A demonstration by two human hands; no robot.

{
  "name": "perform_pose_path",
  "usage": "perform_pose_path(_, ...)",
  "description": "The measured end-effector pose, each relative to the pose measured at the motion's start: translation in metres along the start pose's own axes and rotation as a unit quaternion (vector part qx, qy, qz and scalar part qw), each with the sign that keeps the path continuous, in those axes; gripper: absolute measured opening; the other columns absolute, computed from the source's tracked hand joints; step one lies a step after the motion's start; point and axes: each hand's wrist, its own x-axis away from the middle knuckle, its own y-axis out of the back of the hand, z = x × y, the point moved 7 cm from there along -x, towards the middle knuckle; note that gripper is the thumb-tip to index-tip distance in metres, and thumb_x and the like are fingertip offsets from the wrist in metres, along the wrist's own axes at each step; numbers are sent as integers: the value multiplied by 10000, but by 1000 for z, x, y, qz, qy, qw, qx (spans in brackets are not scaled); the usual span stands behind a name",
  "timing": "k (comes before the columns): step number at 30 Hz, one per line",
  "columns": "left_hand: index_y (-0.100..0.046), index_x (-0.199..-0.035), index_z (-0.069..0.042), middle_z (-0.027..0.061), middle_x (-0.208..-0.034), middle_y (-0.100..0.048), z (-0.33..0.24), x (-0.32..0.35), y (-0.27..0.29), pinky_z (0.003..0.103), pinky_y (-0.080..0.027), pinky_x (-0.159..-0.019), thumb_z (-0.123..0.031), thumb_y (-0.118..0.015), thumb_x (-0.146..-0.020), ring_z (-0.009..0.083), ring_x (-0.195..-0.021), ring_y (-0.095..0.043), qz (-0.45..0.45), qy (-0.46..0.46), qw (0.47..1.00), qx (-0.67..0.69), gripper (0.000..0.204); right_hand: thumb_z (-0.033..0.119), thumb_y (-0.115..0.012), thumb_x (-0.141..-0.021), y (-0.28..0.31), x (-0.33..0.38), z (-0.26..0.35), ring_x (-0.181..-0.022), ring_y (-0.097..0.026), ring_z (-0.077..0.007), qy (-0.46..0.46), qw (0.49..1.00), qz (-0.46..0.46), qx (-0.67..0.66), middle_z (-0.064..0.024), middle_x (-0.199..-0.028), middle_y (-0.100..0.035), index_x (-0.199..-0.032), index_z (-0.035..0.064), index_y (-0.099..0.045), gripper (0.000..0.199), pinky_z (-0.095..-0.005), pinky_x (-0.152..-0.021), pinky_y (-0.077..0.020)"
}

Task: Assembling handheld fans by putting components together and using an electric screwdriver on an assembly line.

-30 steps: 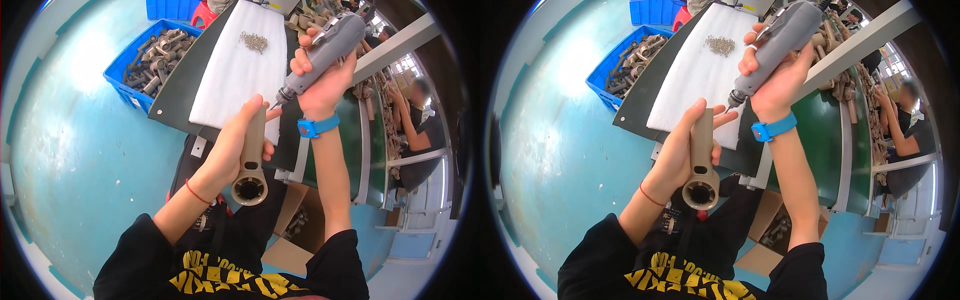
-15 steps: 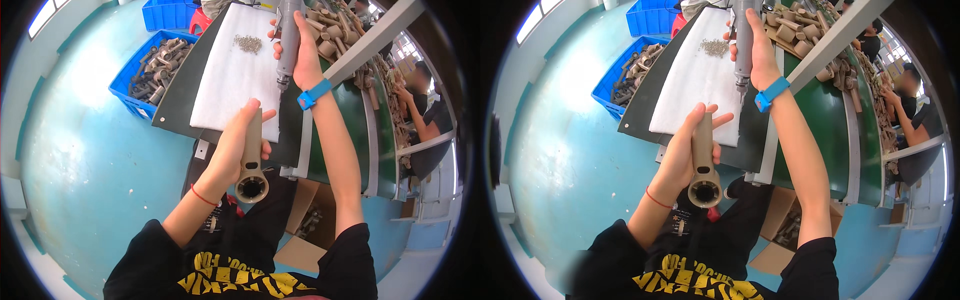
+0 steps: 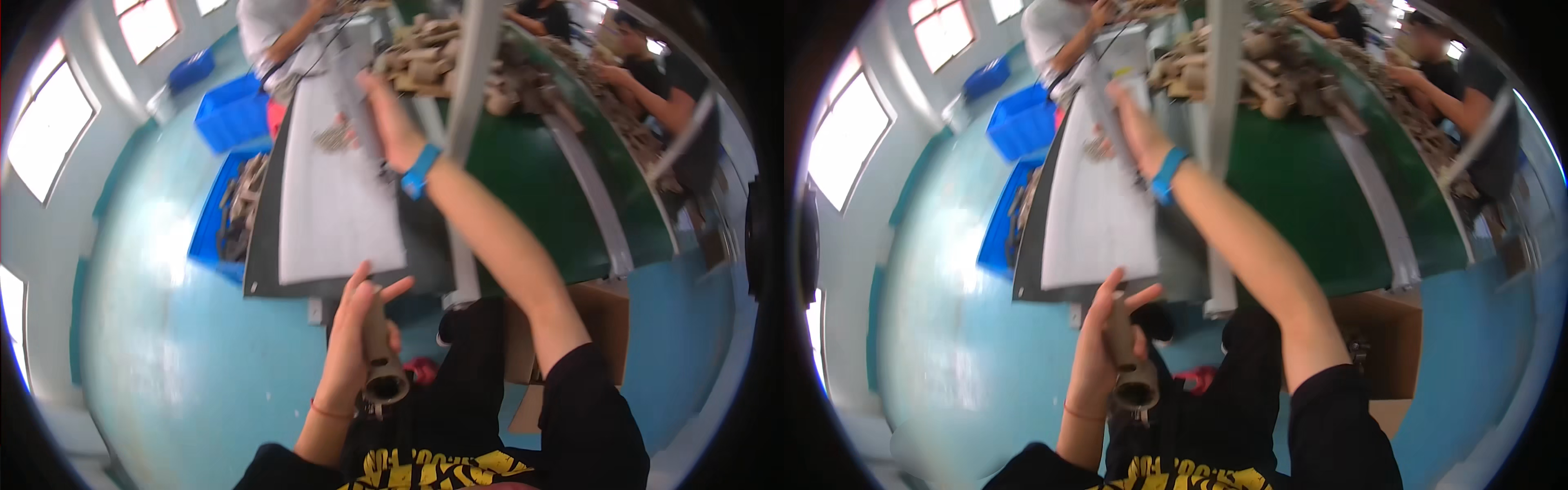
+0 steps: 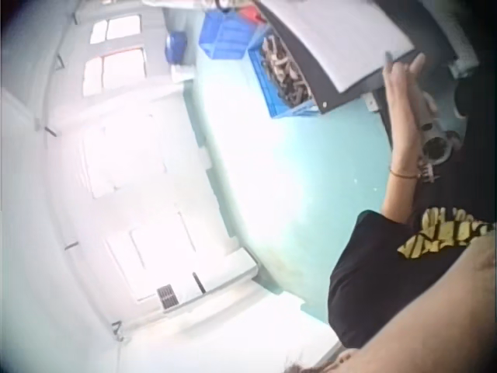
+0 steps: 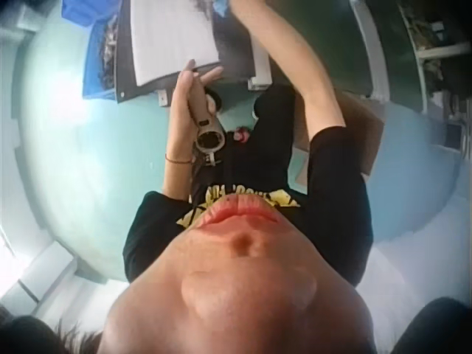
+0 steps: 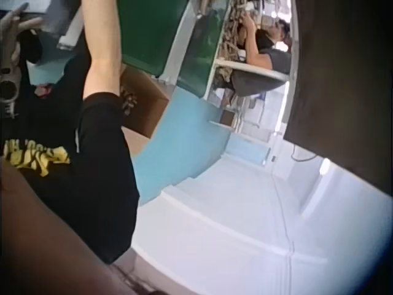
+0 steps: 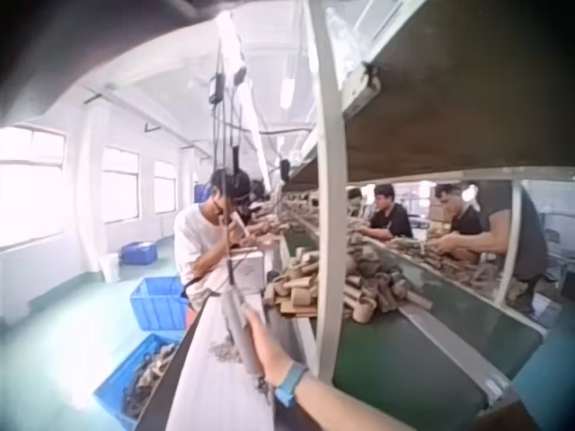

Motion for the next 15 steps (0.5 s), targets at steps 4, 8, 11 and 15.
perform_pose_path(4, -210, -1489, -119, 212, -1244, -574, 3, -1, 2, 243, -462, -486, -453, -463, -962, 131, -530, -544, 9, 5, 1000, 18, 673, 668, -485, -879, -13, 4, -9, -509, -534, -104, -2, 999, 11, 34, -40, -742, -576, -1037, 60, -604, 640, -253, -485, -461)
perform_pose_path(8, -226, -1484, -135, 210, -1186, -596, 4, -2, 1, 253, -464, -481, -455, -443, -968, 135, -522, -541, -4, 13, 1000, 2, 645, 578, -493, -913, 6, 7, -12, -653, -559, -107, 96, 986, -21, 136, -35, -786, -582, -1117, 15, -556, 603, -272, -612, -464)
perform_pose_path(11, -253, -1474, -129, 204, -1151, -616, 4, -4, 5, 251, -459, -478, -456, -442, -968, 132, -527, -540, -8, 10, 1000, 9, 631, 418, -580, -906, 12, 30, -6, -762, -553, -107, 54, 980, -4, 193, -39, -910, -590, -1247, 3, -506, 542, -269, -694, -453)
perform_pose_path(15, -339, -1438, -106, 149, -1058, -651, -1, -7, 7, 268, -452, -486, -476, -406, -976, 121, -504, -525, -16, 6, 1000, -7, 595, 257, -669, -874, 24, 46, -18, -897, -573, -124, 46, 978, 27, 202, -82, -1066, -607, -1363, -5, -433, 603, -260, -793, -461)
